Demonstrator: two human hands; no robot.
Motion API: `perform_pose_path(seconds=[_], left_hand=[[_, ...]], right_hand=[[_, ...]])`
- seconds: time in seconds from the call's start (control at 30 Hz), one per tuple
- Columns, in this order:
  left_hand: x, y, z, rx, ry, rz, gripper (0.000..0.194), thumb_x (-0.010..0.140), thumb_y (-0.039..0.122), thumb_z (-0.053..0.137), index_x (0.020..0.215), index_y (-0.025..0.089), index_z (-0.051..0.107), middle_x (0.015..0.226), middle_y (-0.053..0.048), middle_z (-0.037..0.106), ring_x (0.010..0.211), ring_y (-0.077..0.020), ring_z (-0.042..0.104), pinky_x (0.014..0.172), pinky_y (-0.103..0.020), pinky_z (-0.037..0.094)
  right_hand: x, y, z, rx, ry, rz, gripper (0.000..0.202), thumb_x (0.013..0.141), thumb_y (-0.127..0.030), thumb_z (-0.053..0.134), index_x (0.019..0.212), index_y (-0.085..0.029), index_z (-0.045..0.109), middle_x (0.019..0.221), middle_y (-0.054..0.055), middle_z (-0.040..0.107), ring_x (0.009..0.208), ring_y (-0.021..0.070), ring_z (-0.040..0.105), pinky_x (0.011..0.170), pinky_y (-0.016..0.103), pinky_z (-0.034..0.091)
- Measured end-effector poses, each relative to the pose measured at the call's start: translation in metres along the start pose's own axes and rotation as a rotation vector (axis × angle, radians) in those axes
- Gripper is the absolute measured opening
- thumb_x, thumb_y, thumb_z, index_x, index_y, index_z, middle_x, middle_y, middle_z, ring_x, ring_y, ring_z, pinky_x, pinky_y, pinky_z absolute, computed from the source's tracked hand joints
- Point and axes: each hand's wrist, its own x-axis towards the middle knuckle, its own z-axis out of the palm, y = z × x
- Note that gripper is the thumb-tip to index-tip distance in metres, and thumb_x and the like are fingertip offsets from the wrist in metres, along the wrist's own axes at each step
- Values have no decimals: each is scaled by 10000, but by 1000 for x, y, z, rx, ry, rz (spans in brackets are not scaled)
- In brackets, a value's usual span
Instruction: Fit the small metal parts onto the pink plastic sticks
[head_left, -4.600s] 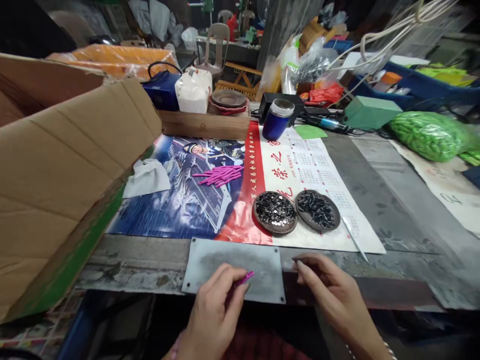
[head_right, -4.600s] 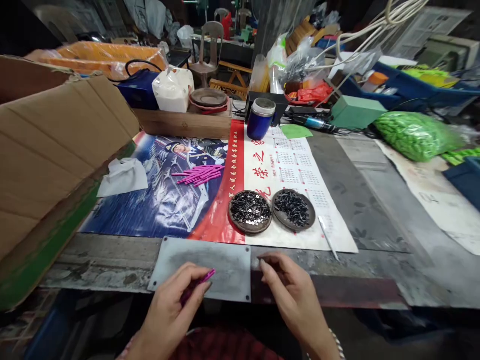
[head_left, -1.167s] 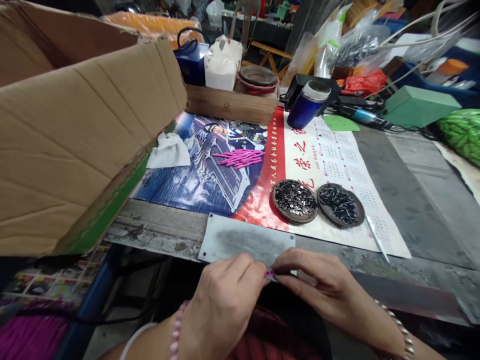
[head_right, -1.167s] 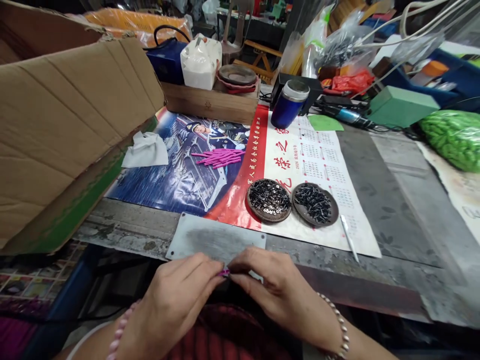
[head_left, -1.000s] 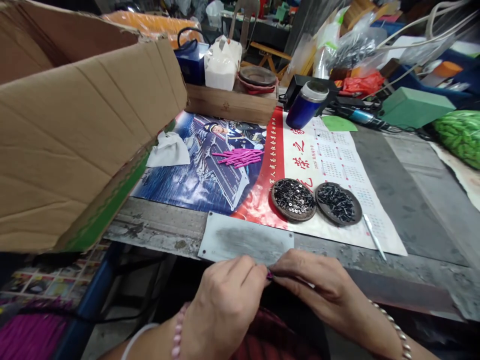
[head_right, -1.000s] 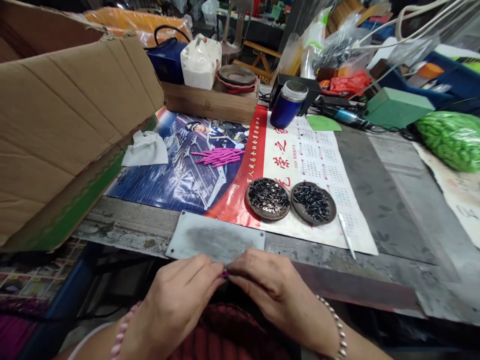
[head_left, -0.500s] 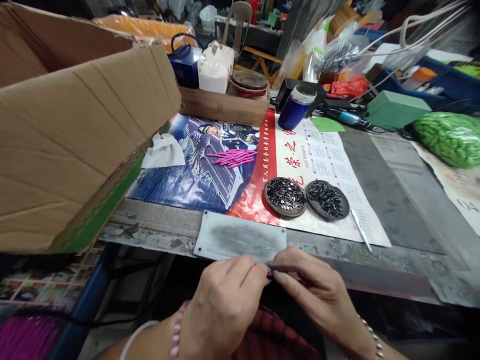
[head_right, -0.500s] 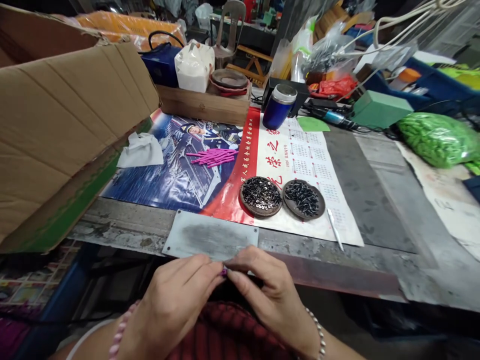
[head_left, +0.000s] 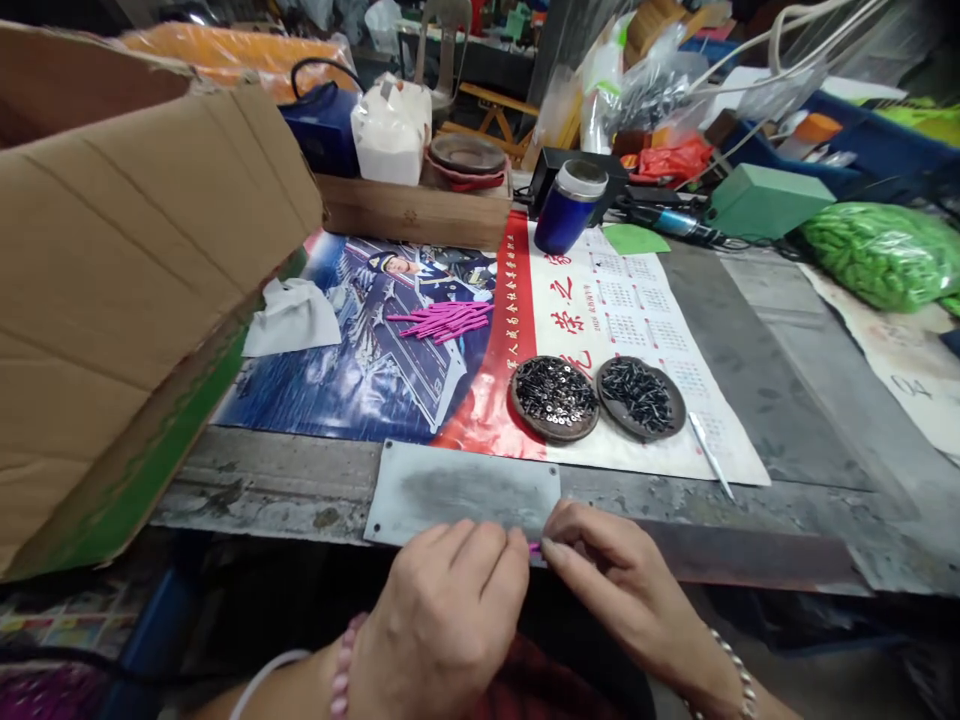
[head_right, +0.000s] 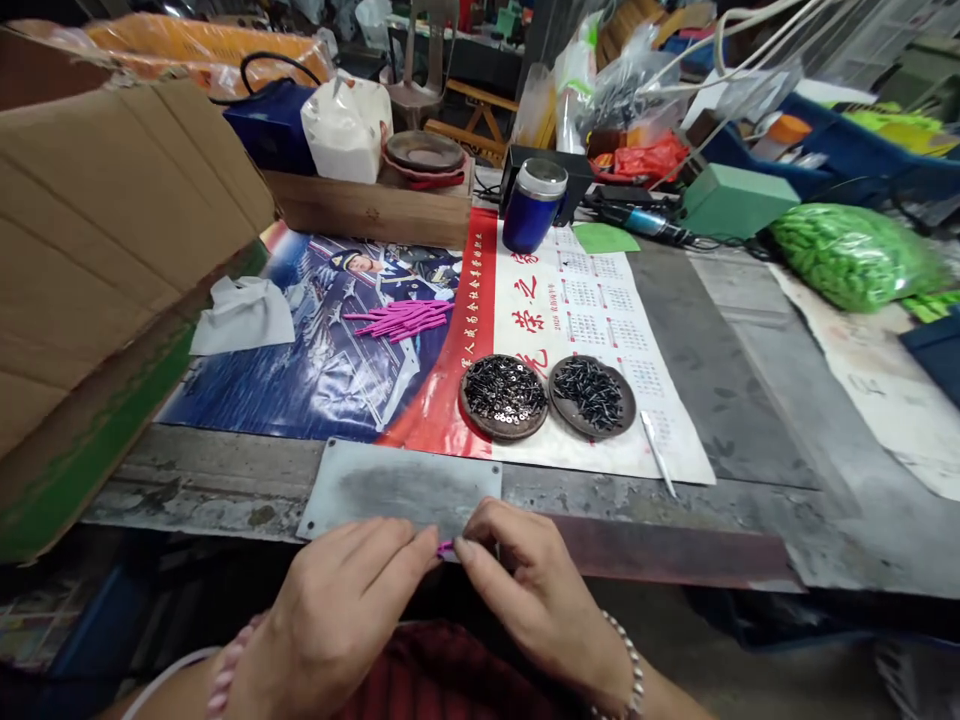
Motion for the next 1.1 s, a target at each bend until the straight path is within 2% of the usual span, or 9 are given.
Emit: perform_pose_path(seconds=[0.17,0.37,0.5,0.63,0.87,1.1], left_hand=[[-1,-5,9,-21,-35,-57,181,949,46,508,944,90,683,683,-45,672,560,-207,647,494,-347,500],[2,-24,4,-30,-14,-103,175,951,36,520,956,92,686,692,-51,691,593,-196,675,553,-320,529],[3,-38,-4,-32,2,-114,190,965,42,500,974,80,686,713,-64,709,615,-192,688,581,-309,548],[1,-46,-9,8,-18,-106,230,976,55,460,976,72,690,727,-82,721,604,-208,689,544,-325,542],[-10,-36,-11,47,-31,-166,231,964,49,463,943,86,690,701,-69,707,567,-219,676,495,-343,516],[-12,-26,-8,30,-11,-153,215,967,39,473,960,82,683,713,-75,713,608,-216,700,552,-339,542]], right_hand=[[12,13,1,136,-35,97,316,959,-289,527,675,-202,419,652,-26,444,615,122,397,579,240,339],[35,19,12,417,-71,184,379,935,-419,587,658,-199,451,631,-28,452,587,118,394,557,241,331],[50,12,19,338,-62,234,390,954,-457,569,676,-193,499,622,-20,492,580,123,434,556,241,347],[56,4,25,237,-57,205,337,983,-424,535,733,-199,507,646,-30,487,581,119,439,548,227,371],[50,2,31,-7,-85,47,280,1013,-302,484,751,-210,446,676,-37,460,604,114,412,569,216,368],[41,7,28,204,-94,120,327,999,-349,499,711,-216,421,647,-44,421,580,113,381,536,229,343]])
